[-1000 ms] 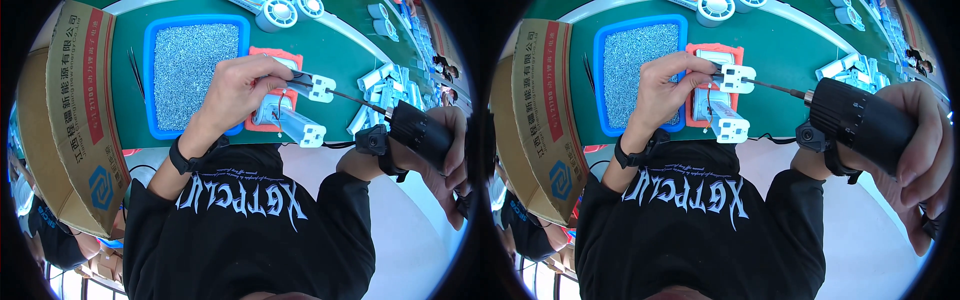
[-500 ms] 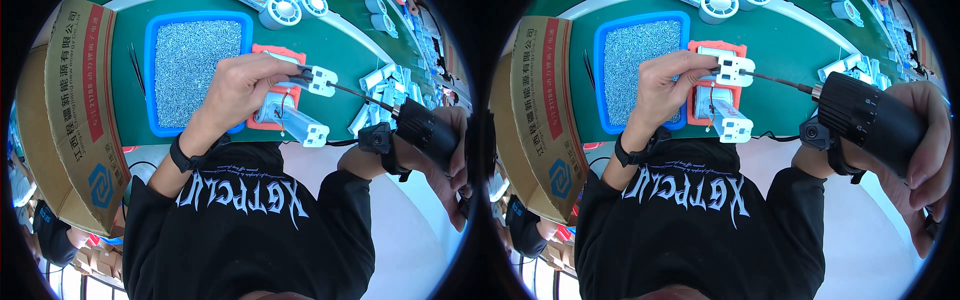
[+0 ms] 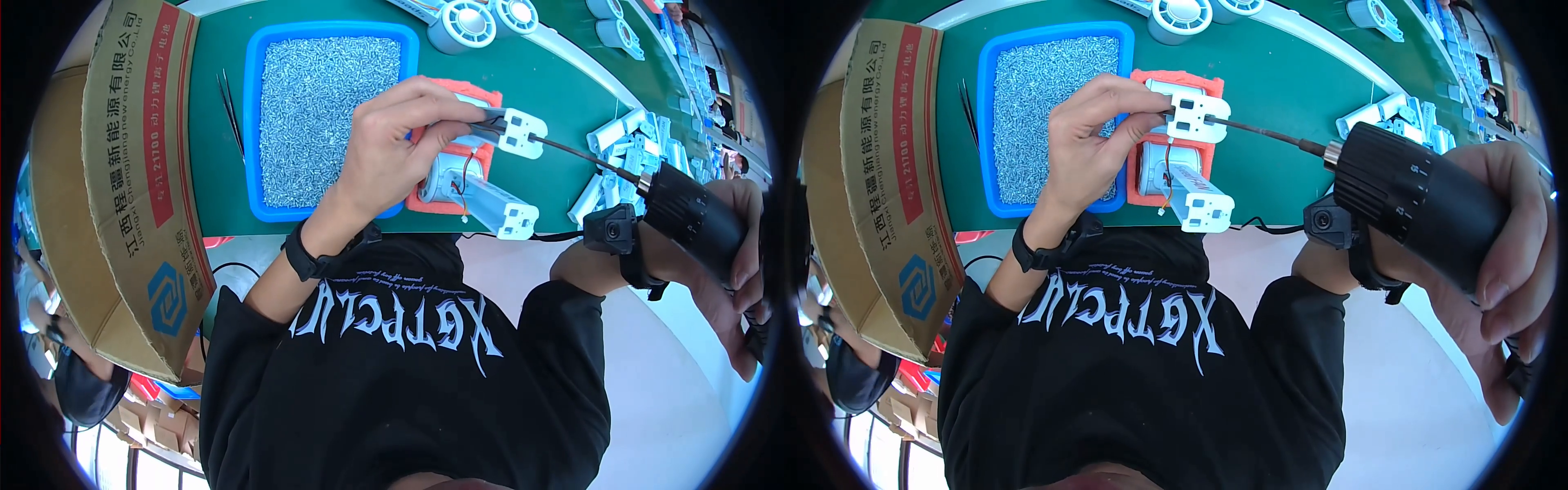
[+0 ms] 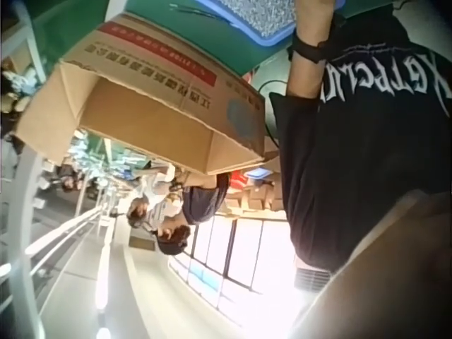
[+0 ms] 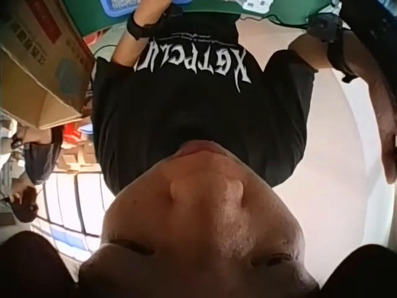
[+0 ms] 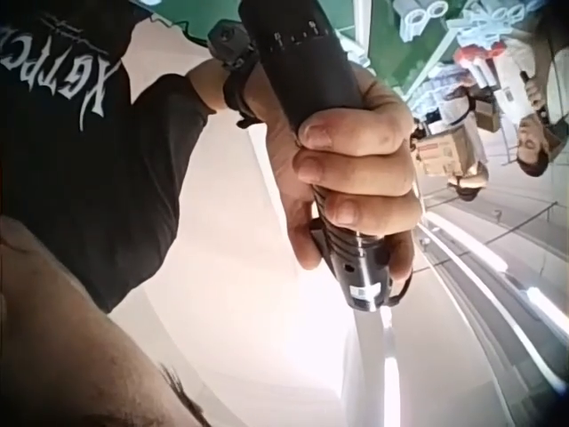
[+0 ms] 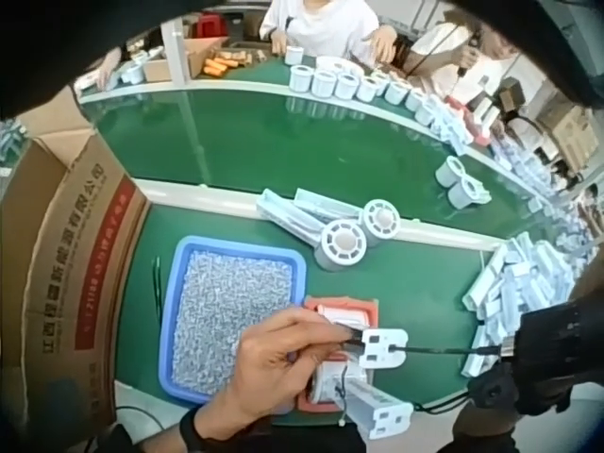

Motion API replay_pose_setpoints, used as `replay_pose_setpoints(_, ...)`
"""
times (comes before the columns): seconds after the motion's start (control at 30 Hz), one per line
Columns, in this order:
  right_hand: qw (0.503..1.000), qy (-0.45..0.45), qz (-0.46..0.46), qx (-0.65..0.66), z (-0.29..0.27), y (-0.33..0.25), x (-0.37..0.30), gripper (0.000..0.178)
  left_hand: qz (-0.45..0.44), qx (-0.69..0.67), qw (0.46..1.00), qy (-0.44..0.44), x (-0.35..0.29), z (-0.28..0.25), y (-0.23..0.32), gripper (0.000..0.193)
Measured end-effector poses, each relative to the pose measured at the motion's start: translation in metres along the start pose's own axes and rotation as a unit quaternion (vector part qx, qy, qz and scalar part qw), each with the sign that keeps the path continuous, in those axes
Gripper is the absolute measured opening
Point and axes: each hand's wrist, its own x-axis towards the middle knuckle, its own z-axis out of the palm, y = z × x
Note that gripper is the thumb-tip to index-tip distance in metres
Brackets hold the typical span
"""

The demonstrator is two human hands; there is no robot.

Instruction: Assemble small plastic components using a handheld power screwdriver at a factory workstation.

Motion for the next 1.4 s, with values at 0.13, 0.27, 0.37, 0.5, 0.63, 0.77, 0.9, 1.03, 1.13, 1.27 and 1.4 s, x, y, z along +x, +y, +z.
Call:
replay_pose_setpoints(0.13,0.999,-0.013,0.003,0.035,0.002,0.005,0.0,0.051,-0.015,-0.033,0.999,0.008,-0.001,0.001,-0.006,0.025)
replay_pose_setpoints(0.27,0.999,-0.016,0.002,0.039,0.002,0.005,0.001,0.051,-0.029,-0.043,0.998,0.021,-0.005,0.002,-0.004,0.025)
replay_pose_setpoints(0.37,0.999,-0.018,0.003,0.041,0.002,0.005,0.001,0.051,-0.015,-0.055,0.998,0.041,-0.005,0.002,-0.005,0.026)
replay_pose_setpoints(0.5,0.999,-0.019,0.005,0.042,0.002,0.003,0.001,0.051,-0.017,-0.053,0.998,0.034,-0.004,0.004,-0.009,0.027)
replay_pose_setpoints(0.63,0.999,-0.019,0.009,0.048,0.003,0.004,0.001,0.051,-0.024,-0.062,0.997,0.026,-0.004,0.002,-0.007,0.027)
replay_pose_setpoints(0.77,0.997,-0.024,0.013,0.073,0.003,0.01,0.002,0.052,-0.036,-0.058,0.997,0.025,-0.005,-0.001,-0.006,0.027)
replay_pose_setpoints(0.9,0.995,-0.041,0.014,0.088,0.004,0.013,0.003,0.054,-0.002,-0.035,0.999,0.027,-0.003,-0.003,-0.003,0.024)
replay_pose_setpoints(1.03,0.995,-0.06,0.016,0.084,0.006,0.015,0.006,0.056,0.104,0.138,0.985,-0.003,0.007,-0.014,0.003,0.018)
replay_pose_setpoints(1.13,0.995,-0.069,0.015,0.074,0.009,0.016,0.004,0.057,0.123,0.157,0.98,-0.013,0.006,-0.015,0.0,0.021)
replay_pose_setpoints(1.27,0.993,-0.076,0.02,0.088,0.013,0.019,0.004,0.055,0.135,0.19,0.972,-0.018,0.005,-0.016,0.003,0.023)
replay_pose_setpoints(1.4,0.99,-0.085,0.027,0.106,0.021,0.026,0.005,0.054,0.142,0.235,0.961,-0.041,0.004,-0.014,0.007,0.022)
